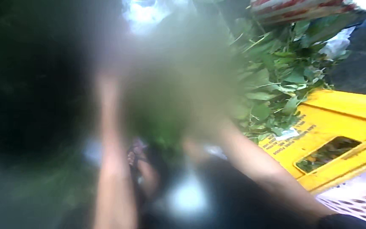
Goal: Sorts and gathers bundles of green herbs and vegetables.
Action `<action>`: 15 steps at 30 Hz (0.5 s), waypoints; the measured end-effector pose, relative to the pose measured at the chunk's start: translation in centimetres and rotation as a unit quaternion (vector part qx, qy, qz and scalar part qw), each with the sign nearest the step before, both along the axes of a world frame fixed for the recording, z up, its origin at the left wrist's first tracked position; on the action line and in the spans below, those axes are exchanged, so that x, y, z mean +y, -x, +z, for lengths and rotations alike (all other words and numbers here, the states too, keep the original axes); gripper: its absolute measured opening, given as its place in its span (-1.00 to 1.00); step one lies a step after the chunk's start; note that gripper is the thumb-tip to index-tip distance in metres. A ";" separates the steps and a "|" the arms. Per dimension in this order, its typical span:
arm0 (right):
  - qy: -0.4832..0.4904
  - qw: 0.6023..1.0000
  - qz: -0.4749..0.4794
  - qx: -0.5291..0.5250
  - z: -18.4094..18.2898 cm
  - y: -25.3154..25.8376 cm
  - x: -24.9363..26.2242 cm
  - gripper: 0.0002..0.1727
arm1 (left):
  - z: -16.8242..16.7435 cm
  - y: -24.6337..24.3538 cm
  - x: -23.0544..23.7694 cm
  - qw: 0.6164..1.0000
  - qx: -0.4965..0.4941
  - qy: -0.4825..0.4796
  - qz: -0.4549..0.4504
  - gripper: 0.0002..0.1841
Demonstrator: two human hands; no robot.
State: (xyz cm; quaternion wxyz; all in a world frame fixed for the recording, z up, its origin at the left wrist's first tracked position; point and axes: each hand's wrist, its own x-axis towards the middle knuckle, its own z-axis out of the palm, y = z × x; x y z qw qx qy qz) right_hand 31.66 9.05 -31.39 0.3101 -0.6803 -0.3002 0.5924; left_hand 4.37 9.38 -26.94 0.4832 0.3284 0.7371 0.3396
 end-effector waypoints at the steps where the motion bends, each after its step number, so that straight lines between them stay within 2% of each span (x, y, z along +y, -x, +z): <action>1: 0.010 0.998 -0.049 0.032 0.2 -0.9 -0.3 -0.57 | 1.3 0.3 -0.4 0.999 0.013 -0.009 0.049 -0.53; 3: -0.009 0.999 -0.042 0.024 0.3 -1.4 -0.8 -0.67 | 3.7 0.2 -0.7 0.991 0.106 0.025 0.075 -0.54; 5: -0.053 0.996 0.052 -0.049 0.1 0.1 -0.7 -0.65 | 4.6 -0.7 -0.1 0.969 0.233 0.083 0.010 -0.45; 8: -0.108 0.950 0.176 -0.234 -0.7 5.0 0.8 -0.68 | 1.0 -2.1 2.1 0.939 0.318 0.095 -0.088 -0.38; 11: -0.100 0.893 0.275 -0.341 -1.4 7.7 2.1 -0.59 | -3.5 -3.0 3.9 0.927 0.312 0.121 -0.168 -0.39; 13: -0.111 0.905 0.260 -0.319 -1.7 7.1 2.3 -0.54 | -4.4 -3.1 4.4 0.930 0.274 0.144 -0.197 -0.36; 15: -0.141 0.956 0.192 -0.174 -1.4 4.8 1.6 -0.51 | -4.3 -3.1 4.0 0.942 0.229 0.130 -0.206 -0.30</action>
